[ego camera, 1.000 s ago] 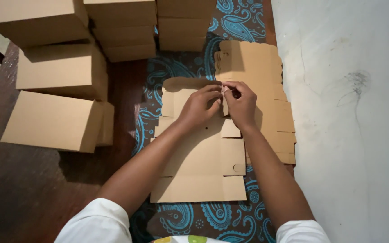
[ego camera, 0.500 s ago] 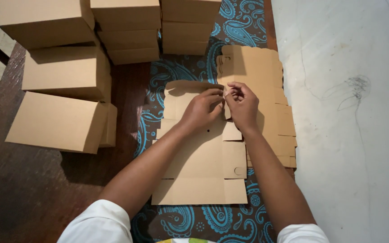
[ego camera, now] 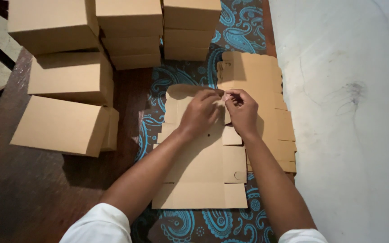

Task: Assembling small cardboard boxes from flat templates by folding and tucking flaps.

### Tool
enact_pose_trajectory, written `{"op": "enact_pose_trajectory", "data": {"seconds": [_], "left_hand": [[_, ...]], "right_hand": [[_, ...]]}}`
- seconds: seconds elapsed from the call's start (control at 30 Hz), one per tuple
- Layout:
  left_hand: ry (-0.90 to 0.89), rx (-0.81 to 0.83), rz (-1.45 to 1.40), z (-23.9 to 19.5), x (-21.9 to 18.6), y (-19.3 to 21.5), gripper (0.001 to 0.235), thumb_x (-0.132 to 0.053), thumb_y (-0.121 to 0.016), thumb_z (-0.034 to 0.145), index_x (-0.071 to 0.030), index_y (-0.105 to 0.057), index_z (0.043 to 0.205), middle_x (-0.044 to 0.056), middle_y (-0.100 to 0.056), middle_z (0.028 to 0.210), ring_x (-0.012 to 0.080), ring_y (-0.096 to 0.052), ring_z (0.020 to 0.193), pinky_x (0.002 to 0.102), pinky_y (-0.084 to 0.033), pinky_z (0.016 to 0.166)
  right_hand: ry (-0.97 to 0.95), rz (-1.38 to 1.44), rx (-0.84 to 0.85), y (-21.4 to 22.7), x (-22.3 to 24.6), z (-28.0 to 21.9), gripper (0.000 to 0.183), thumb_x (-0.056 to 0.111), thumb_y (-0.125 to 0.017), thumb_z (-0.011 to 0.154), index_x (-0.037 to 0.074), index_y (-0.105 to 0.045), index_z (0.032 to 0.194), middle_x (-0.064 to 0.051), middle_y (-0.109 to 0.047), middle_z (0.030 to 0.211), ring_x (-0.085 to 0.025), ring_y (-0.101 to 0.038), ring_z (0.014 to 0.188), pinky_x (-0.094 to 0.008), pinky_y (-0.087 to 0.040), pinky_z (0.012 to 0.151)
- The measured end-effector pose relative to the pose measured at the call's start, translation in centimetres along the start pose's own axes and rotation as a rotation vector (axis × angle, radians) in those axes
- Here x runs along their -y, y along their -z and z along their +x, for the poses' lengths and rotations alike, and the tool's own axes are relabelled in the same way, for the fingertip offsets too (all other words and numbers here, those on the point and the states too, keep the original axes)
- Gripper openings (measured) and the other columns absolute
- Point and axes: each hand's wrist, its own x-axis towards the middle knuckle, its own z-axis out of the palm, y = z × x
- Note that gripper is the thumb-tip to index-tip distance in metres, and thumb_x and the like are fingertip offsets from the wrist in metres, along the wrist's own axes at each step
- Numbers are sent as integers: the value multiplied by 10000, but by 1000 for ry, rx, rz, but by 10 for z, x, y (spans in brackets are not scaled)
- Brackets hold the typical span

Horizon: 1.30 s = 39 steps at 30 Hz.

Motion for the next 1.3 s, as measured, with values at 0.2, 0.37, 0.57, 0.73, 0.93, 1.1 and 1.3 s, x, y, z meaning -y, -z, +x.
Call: {"op": "enact_pose_trajectory", "data": {"seconds": [0.2,0.37,0.57,0.73,0.93,1.1,1.3], "left_hand": [[60,-257,667,-2,30,32,449,-133,-858,755,-150,-718,1181,125,-587,1300,341,-510,1252,491,-373,1054],[226,-206,650,-13,70,26,547,-122,-853,731,-138,-638,1234,160,-574,1255,382,-557,1174,577,-398,1030],[189,-303,690,-15,88,17,265,-158,-776,760,-176,-635,983,33,-552,989,257,-538,1018,464,-423,928],[141,-380,747,-13,95,7,171,-259,-707,806,-247,-617,950,-17,-569,874,204,-571,886,457,-432,839],[142,-390,698,-12,61,21,238,-298,-706,802,-244,-653,1028,-34,-594,768,199,-628,724,440,-451,772],[272,-295,457,-12,53,32,167,-282,-671,876,-207,-685,1024,-18,-643,809,224,-672,778,451,-445,817],[333,-294,284,-9,49,39,165,-219,-625,916,-159,-759,991,1,-666,815,220,-687,765,420,-433,843]], "right_hand": [[10,-14,-17,-3,-8,1,236,57,-715,824,130,-787,1036,-94,-729,854,-145,-659,726,-282,-560,663],[-12,-26,-28,-5,-3,1,245,58,-719,809,152,-795,1023,-72,-733,843,-128,-661,718,-272,-562,663],[-19,-19,-23,-5,-5,2,211,75,-738,829,144,-791,1022,-84,-746,862,-148,-679,752,-293,-576,690],[-11,-52,-30,-5,-5,1,223,55,-740,824,137,-788,1025,-90,-745,859,-164,-696,756,-301,-586,693],[3,-45,-22,-4,5,-1,207,71,-759,832,122,-789,1030,-93,-726,837,-144,-654,736,-304,-574,677],[12,-45,-11,-4,5,-3,194,77,-753,844,120,-786,1030,-92,-733,850,-151,-666,749,-303,-576,688],[12,-43,1,-3,6,-1,192,96,-755,845,133,-783,1032,-90,-733,848,-148,-662,751,-299,-570,695]]}}
